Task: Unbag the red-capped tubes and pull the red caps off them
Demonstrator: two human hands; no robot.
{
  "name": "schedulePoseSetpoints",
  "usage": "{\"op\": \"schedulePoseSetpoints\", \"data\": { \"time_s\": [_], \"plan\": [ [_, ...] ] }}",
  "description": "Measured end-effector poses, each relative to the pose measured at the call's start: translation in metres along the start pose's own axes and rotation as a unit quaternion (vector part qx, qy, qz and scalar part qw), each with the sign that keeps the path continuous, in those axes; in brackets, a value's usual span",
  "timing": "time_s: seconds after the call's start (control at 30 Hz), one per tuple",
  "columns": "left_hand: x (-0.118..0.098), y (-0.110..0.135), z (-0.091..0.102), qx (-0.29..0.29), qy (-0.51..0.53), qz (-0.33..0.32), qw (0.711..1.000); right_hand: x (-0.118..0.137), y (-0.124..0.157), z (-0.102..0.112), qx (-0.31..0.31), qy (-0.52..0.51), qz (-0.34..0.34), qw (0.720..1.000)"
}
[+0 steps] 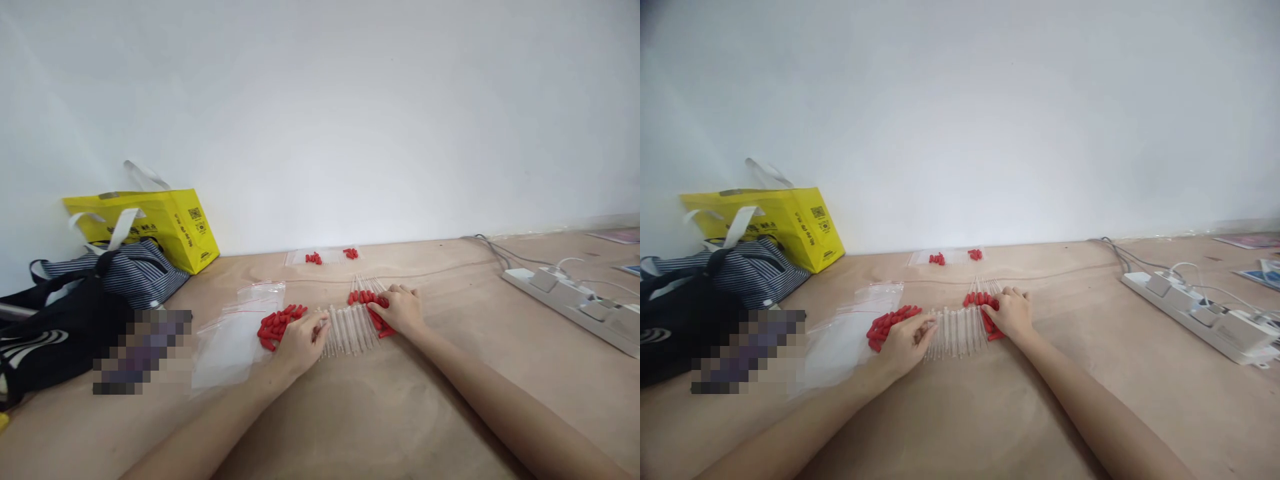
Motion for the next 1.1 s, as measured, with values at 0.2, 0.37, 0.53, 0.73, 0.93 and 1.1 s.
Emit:
{"op": "schedulePoseSetpoints", "data": {
  "time_s": [0.2,0.37,0.53,0.73,0.93,1.1],
  "plan": [
    [-0.004,0.027,0.015,-0.07,0.009,-0.095,0.993,-0.008,0.006,0.013,-0.055,-0.033,-0.043,0.997],
    [-0.027,0.034,0.028,-0.157,-0.058,-0.16,0.973,0.015,0.03,0.037,-0.095,-0.207,0.059,0.972],
    [-0.043,0.039,0.021,-0.154,-0.14,-0.203,0.957,0.056,0.057,0.042,-0.055,-0.259,0.148,0.953],
    [-0.046,0.04,0.013,-0.111,-0.163,-0.221,0.955,0.076,0.061,0.034,-0.048,-0.293,0.168,0.94],
    [-0.048,0.043,0.013,-0.128,-0.181,-0.231,0.947,0.09,0.062,0.039,-0.071,-0.207,0.208,0.953],
    [-0.045,0.048,0.009,-0.105,-0.182,-0.239,0.948,0.103,0.067,0.044,-0.102,-0.151,0.257,0.949]
  ]
}}
Point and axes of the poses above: each hand's wrist, its own y-axis away from the middle knuckle, its own z-axis out of the back of the hand, x = y × z, the point moved 9 cm from there along -y, towards the middle knuckle, and after that the axes turned 7 degrees about z, right-handed, at the moved point
